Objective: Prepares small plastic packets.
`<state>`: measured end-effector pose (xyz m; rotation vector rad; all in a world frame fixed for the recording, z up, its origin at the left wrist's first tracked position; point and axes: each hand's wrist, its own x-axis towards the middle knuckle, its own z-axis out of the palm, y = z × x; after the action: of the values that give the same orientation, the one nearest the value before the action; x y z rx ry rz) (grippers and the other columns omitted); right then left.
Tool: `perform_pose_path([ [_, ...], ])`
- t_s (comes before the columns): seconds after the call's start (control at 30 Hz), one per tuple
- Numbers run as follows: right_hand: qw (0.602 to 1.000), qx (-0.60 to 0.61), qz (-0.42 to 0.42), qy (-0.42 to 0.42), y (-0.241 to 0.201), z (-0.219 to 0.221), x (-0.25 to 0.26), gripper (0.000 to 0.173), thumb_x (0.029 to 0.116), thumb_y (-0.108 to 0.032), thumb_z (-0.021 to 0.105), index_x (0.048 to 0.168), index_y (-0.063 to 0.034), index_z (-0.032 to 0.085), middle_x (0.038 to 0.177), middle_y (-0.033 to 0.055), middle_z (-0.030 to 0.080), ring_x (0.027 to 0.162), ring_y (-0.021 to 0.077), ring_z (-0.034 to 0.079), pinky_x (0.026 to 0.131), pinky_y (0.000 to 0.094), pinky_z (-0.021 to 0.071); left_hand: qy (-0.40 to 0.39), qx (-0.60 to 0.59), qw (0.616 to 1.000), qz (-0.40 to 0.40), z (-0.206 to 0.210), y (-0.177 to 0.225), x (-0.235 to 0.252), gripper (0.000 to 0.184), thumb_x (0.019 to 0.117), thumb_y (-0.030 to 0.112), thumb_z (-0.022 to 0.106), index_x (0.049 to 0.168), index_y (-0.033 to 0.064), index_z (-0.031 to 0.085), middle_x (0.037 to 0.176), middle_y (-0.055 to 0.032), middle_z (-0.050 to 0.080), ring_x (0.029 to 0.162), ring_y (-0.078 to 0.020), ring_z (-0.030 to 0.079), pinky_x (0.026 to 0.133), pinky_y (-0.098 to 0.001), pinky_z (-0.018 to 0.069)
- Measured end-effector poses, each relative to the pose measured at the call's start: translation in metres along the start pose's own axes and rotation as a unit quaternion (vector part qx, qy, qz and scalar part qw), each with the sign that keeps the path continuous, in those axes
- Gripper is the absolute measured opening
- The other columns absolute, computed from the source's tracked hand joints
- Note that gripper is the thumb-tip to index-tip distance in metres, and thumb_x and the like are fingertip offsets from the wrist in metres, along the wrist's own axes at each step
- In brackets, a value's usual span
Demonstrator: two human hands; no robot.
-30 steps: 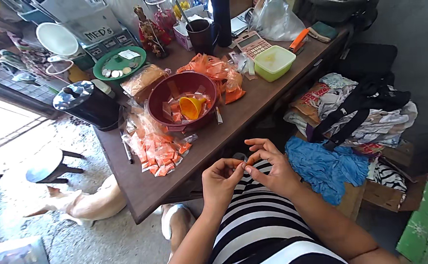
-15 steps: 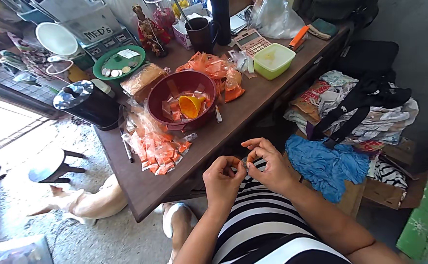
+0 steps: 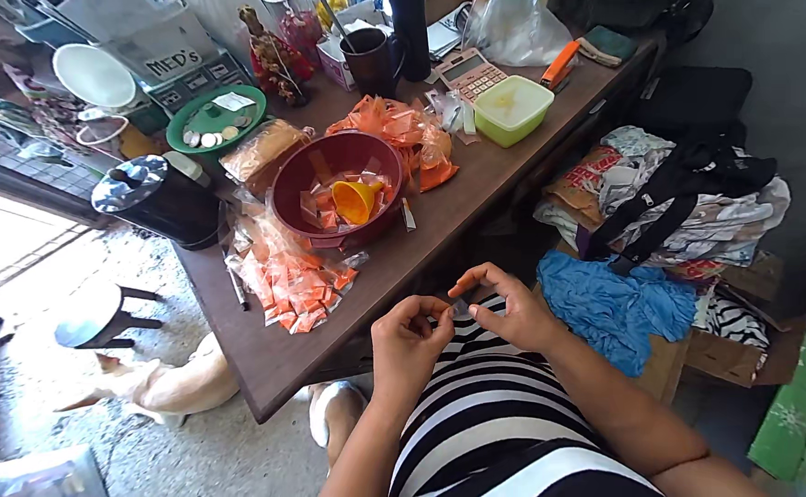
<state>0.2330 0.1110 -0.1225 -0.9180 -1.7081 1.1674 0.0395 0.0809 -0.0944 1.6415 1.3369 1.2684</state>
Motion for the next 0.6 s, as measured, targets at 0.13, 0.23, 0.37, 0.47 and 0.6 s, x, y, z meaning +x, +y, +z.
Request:
perform_pose_path([
  [0.13, 1.000, 0.016, -0.018, -0.002, 0.004, 0.004, 0.000, 0.029, 0.0966, -0.011, 0.063, 0.124, -0.0003, 0.062, 0.103, -0.0007, 0.072, 0.105, 0.0078, 0.065, 0.102, 0.0358, 0.0491, -0.012, -0.028, 0.999, -0.014, -0.007, 0.003, 0.002, 0.006, 0.0846, 0.007, 0.074, 0.089, 0.0039, 0.073, 0.072, 0.0063, 0.067, 0.055, 0.0049, 0.054, 0.050, -0.0119, 0.0459],
  [0.23, 0.999, 0.026, -0.026, 0.002, 0.002, 0.004, 0.000, 0.028, 0.0982, -0.011, 0.063, 0.124, -0.0006, 0.062, 0.103, -0.0018, 0.072, 0.104, 0.0065, 0.065, 0.102, 0.0343, 0.0492, -0.007, -0.028, 1.000, 0.011, -0.011, 0.003, 0.004, 0.006, 0.0857, 0.006, 0.074, 0.091, 0.0026, 0.074, 0.075, 0.0052, 0.068, 0.058, 0.0045, 0.055, 0.052, -0.0119, 0.0471],
  [0.37, 0.997, 0.059, -0.042, 0.031, -0.003, 0.008, -0.002, 0.026, 0.0978, -0.008, 0.063, 0.122, 0.0015, 0.061, 0.103, -0.0004, 0.073, 0.103, 0.0056, 0.067, 0.099, 0.0288, 0.0528, 0.017, -0.064, 0.996, 0.060, -0.010, 0.002, 0.005, 0.009, 0.0908, 0.005, 0.069, 0.096, -0.0012, 0.072, 0.081, 0.0028, 0.070, 0.063, 0.0034, 0.058, 0.055, -0.0124, 0.0484],
  [0.47, 0.991, 0.113, -0.047, 0.049, -0.008, 0.013, -0.003, 0.025, 0.0980, -0.003, 0.062, 0.121, 0.0035, 0.059, 0.105, 0.0006, 0.072, 0.101, 0.0044, 0.068, 0.095, 0.0234, 0.0557, 0.036, -0.133, 0.988, 0.076, -0.005, 0.001, 0.000, 0.021, 0.0998, 0.017, 0.063, 0.109, -0.0008, 0.068, 0.094, 0.0034, 0.071, 0.074, 0.0011, 0.063, 0.063, -0.0152, 0.0536],
  [0.6, 0.982, 0.170, -0.034, 0.073, -0.013, 0.021, -0.004, 0.025, 0.0974, -0.003, 0.064, 0.121, -0.0002, 0.058, 0.105, -0.0025, 0.071, 0.101, 0.0040, 0.067, 0.093, 0.0236, 0.0559, 0.038, -0.131, 0.987, 0.091, 0.008, -0.011, -0.007, 0.037, 0.0896, 0.033, 0.079, 0.113, 0.0060, 0.070, 0.109, 0.0019, 0.068, 0.096, -0.0048, 0.065, 0.083, -0.0213, 0.0565],
])
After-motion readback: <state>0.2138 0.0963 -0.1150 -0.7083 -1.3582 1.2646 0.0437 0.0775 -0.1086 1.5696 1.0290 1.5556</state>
